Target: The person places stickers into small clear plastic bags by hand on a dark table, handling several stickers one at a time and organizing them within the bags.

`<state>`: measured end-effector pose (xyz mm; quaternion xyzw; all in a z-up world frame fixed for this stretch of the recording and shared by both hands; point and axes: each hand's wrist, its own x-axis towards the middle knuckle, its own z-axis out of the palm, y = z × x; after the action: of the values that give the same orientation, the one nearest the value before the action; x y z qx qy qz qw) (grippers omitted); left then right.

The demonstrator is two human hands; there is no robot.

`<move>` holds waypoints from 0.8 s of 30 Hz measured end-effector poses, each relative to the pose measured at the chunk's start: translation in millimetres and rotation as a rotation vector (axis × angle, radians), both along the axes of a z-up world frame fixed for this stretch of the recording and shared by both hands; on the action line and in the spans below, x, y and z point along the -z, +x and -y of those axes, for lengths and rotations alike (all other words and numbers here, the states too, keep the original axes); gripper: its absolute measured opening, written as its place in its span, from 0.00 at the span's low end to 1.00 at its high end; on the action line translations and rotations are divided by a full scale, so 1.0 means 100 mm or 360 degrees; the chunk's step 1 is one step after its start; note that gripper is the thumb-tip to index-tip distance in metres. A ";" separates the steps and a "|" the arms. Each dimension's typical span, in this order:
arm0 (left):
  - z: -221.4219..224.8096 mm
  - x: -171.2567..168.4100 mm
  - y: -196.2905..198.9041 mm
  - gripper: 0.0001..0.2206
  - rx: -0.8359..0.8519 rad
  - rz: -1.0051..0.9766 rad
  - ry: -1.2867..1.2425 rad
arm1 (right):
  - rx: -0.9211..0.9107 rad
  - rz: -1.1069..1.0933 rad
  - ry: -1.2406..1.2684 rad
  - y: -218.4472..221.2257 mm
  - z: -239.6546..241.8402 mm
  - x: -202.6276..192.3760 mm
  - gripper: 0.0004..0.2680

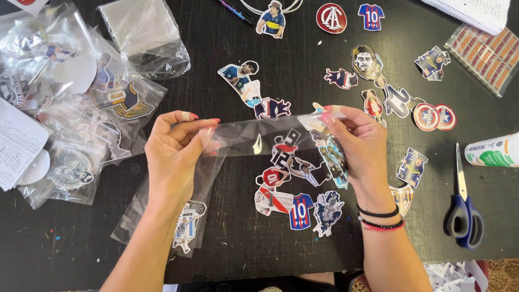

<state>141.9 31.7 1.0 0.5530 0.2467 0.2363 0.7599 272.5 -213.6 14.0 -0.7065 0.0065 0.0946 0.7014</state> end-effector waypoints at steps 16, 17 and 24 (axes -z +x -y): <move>-0.01 0.12 0.00 0.18 0.0026 -0.0152 -0.0081 | -0.0095 0.0090 -0.0045 0.03 0.09 0.07 0.16; -0.01 0.09 0.00 0.17 0.0065 -0.0166 -0.0122 | -0.0121 0.0110 -0.0077 0.06 0.11 0.09 0.18; -0.09 -0.01 -0.04 0.18 0.0221 -0.0155 -0.0182 | -0.0107 -0.0002 -0.0009 0.07 0.14 0.00 0.20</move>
<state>138.3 40.7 2.5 0.5354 0.2574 0.1414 0.7919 279.3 -227.8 13.7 -0.7081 -0.0166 0.1186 0.6959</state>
